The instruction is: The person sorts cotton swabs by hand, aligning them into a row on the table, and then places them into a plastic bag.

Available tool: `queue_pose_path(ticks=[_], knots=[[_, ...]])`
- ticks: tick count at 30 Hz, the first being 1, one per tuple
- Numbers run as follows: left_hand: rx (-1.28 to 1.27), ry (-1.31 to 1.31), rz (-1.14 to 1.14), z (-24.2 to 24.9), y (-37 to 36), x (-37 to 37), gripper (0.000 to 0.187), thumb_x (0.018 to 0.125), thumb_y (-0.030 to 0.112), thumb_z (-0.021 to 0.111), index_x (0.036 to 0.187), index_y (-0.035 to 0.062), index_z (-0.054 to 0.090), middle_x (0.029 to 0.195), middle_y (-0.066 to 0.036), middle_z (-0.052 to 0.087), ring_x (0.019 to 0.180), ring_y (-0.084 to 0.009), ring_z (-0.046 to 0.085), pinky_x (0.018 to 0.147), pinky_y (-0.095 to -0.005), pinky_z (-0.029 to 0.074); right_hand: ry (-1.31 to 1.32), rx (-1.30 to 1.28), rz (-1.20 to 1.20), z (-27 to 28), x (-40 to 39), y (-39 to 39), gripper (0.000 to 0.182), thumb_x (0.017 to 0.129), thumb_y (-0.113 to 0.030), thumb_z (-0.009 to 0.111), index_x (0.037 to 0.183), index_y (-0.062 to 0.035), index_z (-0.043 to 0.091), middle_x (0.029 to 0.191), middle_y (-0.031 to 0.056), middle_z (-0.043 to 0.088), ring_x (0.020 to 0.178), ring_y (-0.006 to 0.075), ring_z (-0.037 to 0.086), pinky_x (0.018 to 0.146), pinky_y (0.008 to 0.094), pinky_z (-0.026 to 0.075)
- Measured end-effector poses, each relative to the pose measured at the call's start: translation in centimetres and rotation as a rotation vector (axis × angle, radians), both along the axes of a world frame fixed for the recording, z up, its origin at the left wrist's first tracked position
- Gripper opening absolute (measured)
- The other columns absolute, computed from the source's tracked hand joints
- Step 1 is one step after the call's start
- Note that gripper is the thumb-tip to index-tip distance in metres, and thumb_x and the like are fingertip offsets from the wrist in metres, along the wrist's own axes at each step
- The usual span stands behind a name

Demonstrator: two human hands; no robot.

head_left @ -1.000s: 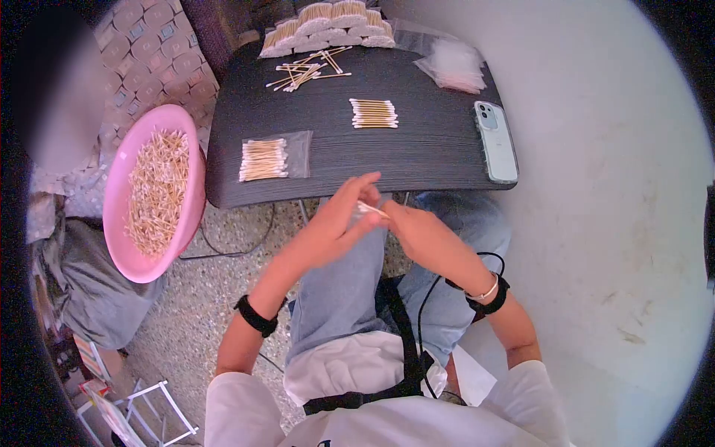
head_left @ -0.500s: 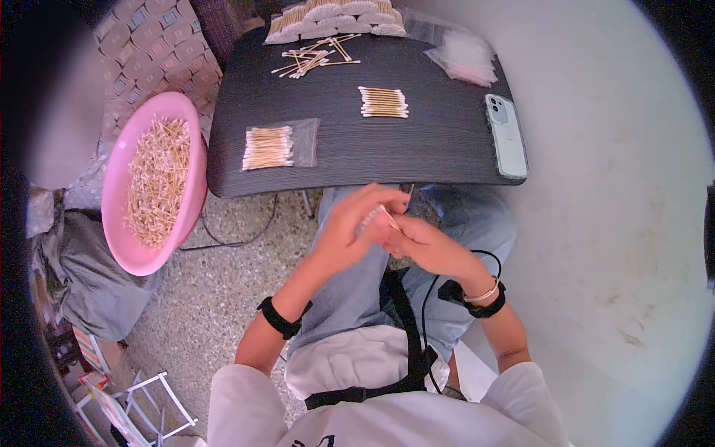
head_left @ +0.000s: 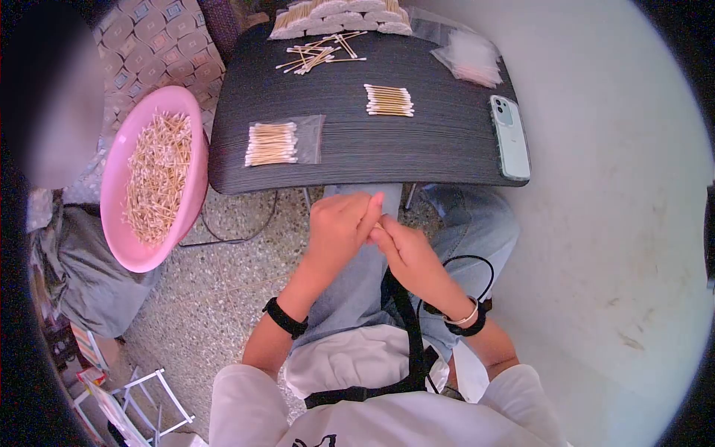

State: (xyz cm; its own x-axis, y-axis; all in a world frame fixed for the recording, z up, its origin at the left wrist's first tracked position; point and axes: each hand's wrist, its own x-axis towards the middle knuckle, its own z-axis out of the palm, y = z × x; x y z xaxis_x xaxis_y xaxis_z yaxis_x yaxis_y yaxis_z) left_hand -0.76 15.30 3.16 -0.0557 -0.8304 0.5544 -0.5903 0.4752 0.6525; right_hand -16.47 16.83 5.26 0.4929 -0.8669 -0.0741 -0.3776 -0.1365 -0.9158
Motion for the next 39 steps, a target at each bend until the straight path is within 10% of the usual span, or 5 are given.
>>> queue_pose_path(ticks=[8,10,16,28,39], knots=[[-0.069,-0.167,-0.123,-0.8,0.0,2.1,0.026,0.087,0.016,0.065,0.065,0.0055,0.056,0.060,-0.006,0.054,0.054,-0.0277,0.053,0.056,-0.0394,0.043,-0.331,0.604,0.081,-1.6,-0.3,0.4,0.034,0.104,-0.031,0.043,0.093,0.0002,0.052,0.070,0.0065,0.054,0.064,0.0161,0.050,0.060,0.0337,0.043],[0.046,-0.217,-0.136,-0.3,-0.3,2.4,0.022,0.087,0.017,0.065,0.070,0.0040,0.059,0.067,-0.007,0.058,0.061,-0.0294,0.056,0.066,-0.0421,0.046,-0.159,0.398,0.015,-1.4,-0.1,0.3,0.035,0.104,-0.031,0.042,0.091,-0.0003,0.053,0.068,0.0066,0.052,0.062,0.0163,0.049,0.059,0.0334,0.042],[-0.254,-0.344,0.499,0.4,-5.1,6.0,0.026,0.087,0.024,0.066,0.095,-0.0010,0.063,0.099,-0.015,0.063,0.097,-0.0340,0.059,0.104,-0.0496,0.037,0.043,0.209,-0.090,-1.2,-0.8,-0.5,0.035,0.104,-0.031,0.042,0.089,-0.0013,0.055,0.065,0.0109,0.051,0.058,0.0211,0.049,0.056,0.0350,0.040],[-0.069,-0.348,0.286,-1.7,-4.6,8.5,0.054,0.075,0.035,0.078,0.111,-0.0013,0.060,0.112,-0.016,0.059,0.104,-0.0360,0.057,0.092,-0.0435,0.047,0.116,0.056,-0.017,-0.4,1.1,-1.5,0.033,0.104,-0.028,0.042,0.089,-0.0011,0.053,0.066,0.0188,0.055,0.060,0.0355,0.057,0.057,0.0416,0.042],[-0.116,-0.246,0.044,-2.4,-3.7,10.1,0.030,0.077,0.011,0.070,0.103,0.0002,0.064,0.104,-0.014,0.061,0.101,-0.0337,0.059,0.093,-0.0438,0.047,0.297,-0.284,-0.021,-2.1,5.3,-4.9,0.029,0.102,-0.031,0.045,0.092,-0.0040,0.051,0.067,0.0230,0.061,0.064,0.0430,0.061,0.055,0.0531,0.045]])
